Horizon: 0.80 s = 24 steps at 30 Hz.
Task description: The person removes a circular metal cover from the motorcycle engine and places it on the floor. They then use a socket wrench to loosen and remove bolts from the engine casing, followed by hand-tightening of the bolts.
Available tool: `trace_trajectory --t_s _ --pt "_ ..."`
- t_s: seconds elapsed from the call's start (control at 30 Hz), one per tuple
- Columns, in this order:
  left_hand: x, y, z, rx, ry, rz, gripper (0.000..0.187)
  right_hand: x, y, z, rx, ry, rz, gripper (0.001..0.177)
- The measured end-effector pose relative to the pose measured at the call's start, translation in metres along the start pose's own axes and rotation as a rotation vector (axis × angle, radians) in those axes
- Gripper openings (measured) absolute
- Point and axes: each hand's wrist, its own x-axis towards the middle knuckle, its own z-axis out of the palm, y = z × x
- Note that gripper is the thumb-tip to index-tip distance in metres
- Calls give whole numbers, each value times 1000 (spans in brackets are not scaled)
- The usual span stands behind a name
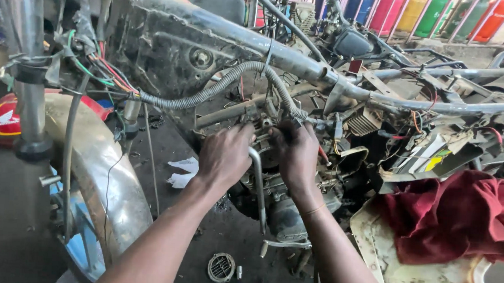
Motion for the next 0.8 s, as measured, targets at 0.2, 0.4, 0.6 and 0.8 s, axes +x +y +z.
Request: trace_trajectory --t_s 0.2,0.4,0.6,0.8 --pt "8 10 -19 -11 -103 -88 15 2 -14 -11 41 -15 15 22" --pt "16 9 -7 97 -150 -84 17 6 10 -4 69 -24 -9 21" --pt "10 16 -10 89 -179 -150 22 6 14 1 -37 -30 -82 21" --pt "2 21 -12 124 -174 -183 26 8 15 -3 -17 -34 -127 18"
